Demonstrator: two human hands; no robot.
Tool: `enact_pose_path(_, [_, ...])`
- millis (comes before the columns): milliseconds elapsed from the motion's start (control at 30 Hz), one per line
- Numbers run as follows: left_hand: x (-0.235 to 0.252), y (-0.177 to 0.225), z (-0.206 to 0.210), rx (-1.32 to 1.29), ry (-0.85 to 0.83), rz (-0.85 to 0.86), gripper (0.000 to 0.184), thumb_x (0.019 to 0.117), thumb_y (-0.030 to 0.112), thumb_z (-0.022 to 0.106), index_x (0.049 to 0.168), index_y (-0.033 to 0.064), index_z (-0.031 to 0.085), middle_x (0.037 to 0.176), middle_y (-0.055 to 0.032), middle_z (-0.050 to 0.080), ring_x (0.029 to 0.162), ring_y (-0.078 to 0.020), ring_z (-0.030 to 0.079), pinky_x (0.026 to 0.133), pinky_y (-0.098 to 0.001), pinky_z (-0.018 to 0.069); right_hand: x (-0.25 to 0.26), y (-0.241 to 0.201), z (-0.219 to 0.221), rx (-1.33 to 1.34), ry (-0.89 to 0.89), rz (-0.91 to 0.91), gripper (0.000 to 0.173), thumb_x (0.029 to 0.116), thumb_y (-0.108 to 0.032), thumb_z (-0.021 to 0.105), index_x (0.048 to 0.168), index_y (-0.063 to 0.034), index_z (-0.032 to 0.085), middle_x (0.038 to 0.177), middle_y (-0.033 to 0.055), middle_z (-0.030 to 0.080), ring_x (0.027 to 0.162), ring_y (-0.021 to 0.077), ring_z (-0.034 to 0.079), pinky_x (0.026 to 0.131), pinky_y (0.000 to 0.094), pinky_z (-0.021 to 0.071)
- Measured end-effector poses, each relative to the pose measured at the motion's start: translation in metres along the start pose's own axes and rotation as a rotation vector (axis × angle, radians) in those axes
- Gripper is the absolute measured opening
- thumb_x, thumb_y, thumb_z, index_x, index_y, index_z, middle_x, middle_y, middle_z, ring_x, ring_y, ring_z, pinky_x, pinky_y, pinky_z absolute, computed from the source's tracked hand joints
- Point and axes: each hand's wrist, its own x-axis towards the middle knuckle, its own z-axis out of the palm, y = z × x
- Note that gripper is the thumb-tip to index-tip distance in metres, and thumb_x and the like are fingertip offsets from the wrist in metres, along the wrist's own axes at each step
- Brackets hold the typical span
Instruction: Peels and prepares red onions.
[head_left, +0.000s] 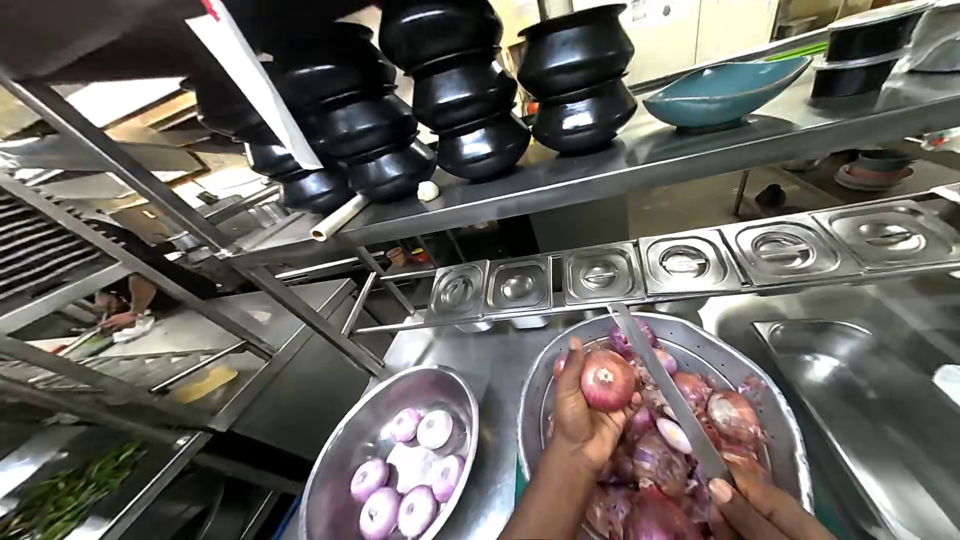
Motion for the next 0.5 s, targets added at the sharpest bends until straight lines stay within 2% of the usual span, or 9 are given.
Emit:
enact_pose_path(33, [-0.0017,-0.0002,0.0011,-0.005,0.006,-0.005,0.068,0.1013,0.065,0.039,0.120,0.0021,0.057,0.098,-0.0239,0.066,0.075,-0.0336,0.069,0.065,-0.0454,0.0615,0.0011,-0.0013,0.0003,-0.123,0.015,-0.021,0.032,0.1117,-0.028,0.037,0.112,-0.0021,0.056,0.074,0.0056,0.063,0.059,0.0186,0.065,0.056,0.0396,0.0588])
enact_pose_path(67, [-0.0033,-0.0002,0.0015,-0.022,-0.005,-0.013,0.071,0.1008,0.067,0.036,0.121,0.0028,0.057,0.100,-0.0239,0.066,0.077,-0.0339,0.069,0.067,-0.0463,0.0613,0.0019,-0.0028,0.0009,-0.231,0.028,-0.037,0.035,0.1118,-0.029,0.038,0.112,-0.0003,0.057,0.075,0.0078,0.065,0.061,0.0210,0.066,0.058,0.0425,0.0594])
enact_pose_path(167, [-0.0062,-0.0024,0.0001,-0.070,-0.059,-0.042,0.068,0.1031,0.063,0.032,0.125,0.0036,0.058,0.106,-0.0240,0.066,0.084,-0.0351,0.069,0.072,-0.0481,0.0607,0.0032,-0.0028,0.0026,-0.416,0.051,-0.046,0.039,0.1114,-0.034,0.038,0.111,-0.0006,0.058,0.075,0.0096,0.066,0.063,0.0245,0.068,0.062,0.0476,0.0595])
enact_pose_path(267, [-0.0088,-0.0046,0.0013,-0.071,-0.056,-0.035,0.064,0.1045,0.059,0.030,0.119,0.0032,0.059,0.098,-0.0227,0.067,0.079,-0.0342,0.069,0.070,-0.0477,0.0608,0.0041,0.0022,0.0023,-0.465,0.049,-0.055,0.040,0.1113,-0.035,0.037,0.111,-0.0009,0.058,0.075,0.0099,0.066,0.063,0.0256,0.068,0.063,0.0489,0.0594])
enact_pose_path(367, [-0.0093,-0.0059,0.0006,-0.088,-0.053,-0.033,0.061,0.1045,0.057,0.032,0.119,0.0039,0.058,0.099,-0.0229,0.067,0.080,-0.0348,0.069,0.070,-0.0482,0.0607,0.0025,0.0030,0.0028,-0.473,0.046,-0.049,0.040,0.1111,-0.035,0.037,0.110,-0.0009,0.058,0.075,0.0099,0.066,0.063,0.0257,0.068,0.062,0.0487,0.0593])
enact_pose_path(500, [-0.0108,-0.0074,0.0027,-0.070,-0.041,-0.022,0.056,0.1051,0.053,0.032,0.113,0.0041,0.059,0.093,-0.0210,0.067,0.075,-0.0323,0.069,0.066,-0.0453,0.0607,0.0006,-0.0010,0.0040,-0.471,0.039,-0.032,0.041,0.1111,-0.036,0.036,0.112,-0.0009,0.057,0.074,0.0099,0.065,0.061,0.0254,0.067,0.061,0.0483,0.0586])
